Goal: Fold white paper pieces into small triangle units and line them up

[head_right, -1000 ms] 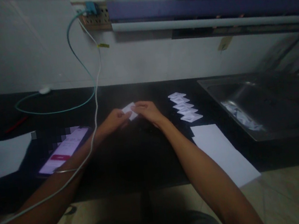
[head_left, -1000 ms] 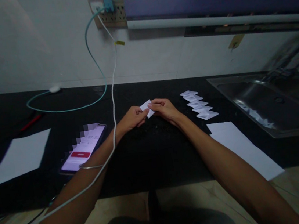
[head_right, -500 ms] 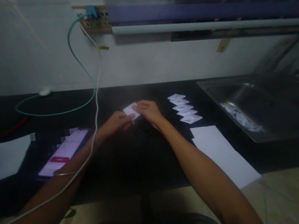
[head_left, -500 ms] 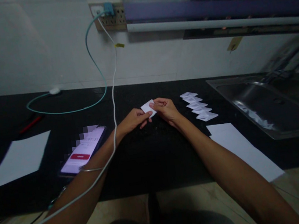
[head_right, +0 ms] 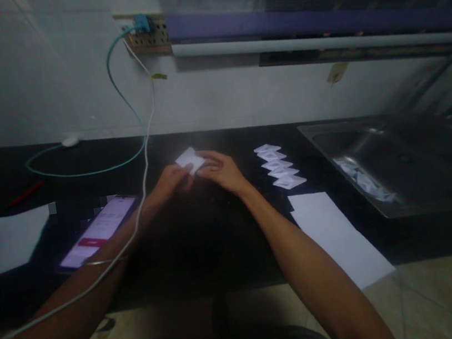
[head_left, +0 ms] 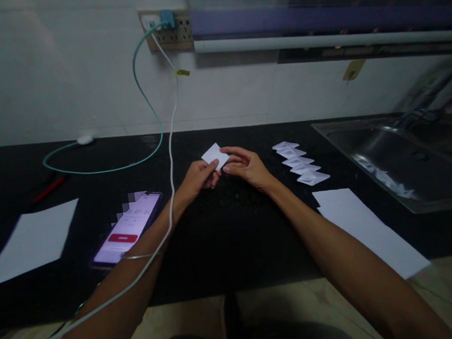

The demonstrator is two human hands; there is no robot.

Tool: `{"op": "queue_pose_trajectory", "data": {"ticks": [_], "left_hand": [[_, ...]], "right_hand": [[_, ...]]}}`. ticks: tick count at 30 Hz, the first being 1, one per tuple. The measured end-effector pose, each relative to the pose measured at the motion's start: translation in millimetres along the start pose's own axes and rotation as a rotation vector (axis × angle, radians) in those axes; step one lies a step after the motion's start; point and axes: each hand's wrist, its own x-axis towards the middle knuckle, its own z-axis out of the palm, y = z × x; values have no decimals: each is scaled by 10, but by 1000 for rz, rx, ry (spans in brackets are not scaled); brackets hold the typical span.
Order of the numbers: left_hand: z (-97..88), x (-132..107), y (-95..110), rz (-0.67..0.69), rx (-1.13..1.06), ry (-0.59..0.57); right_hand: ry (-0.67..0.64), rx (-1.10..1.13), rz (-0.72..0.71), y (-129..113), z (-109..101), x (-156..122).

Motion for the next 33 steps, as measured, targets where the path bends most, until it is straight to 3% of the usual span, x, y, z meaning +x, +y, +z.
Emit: {"op": "queue_pose_trajectory", "data": {"ticks": [3,10,21,28,33], "left_hand": [[32,6,-1,-51,4,-20],[73,-5,-7,57,-185,176],[53,6,-32,60,-55,204],[69,17,-32,52,-162,194],[52,6,-14,53,-165,206]], "right_hand": [[25,-10,-12,27,-26,13],[79,19,13,40,-48,25],[126,-9,54,69,-65,26],[247,-66,0,94,-91,66],[230,-77,-63,132,-116,68]]}}
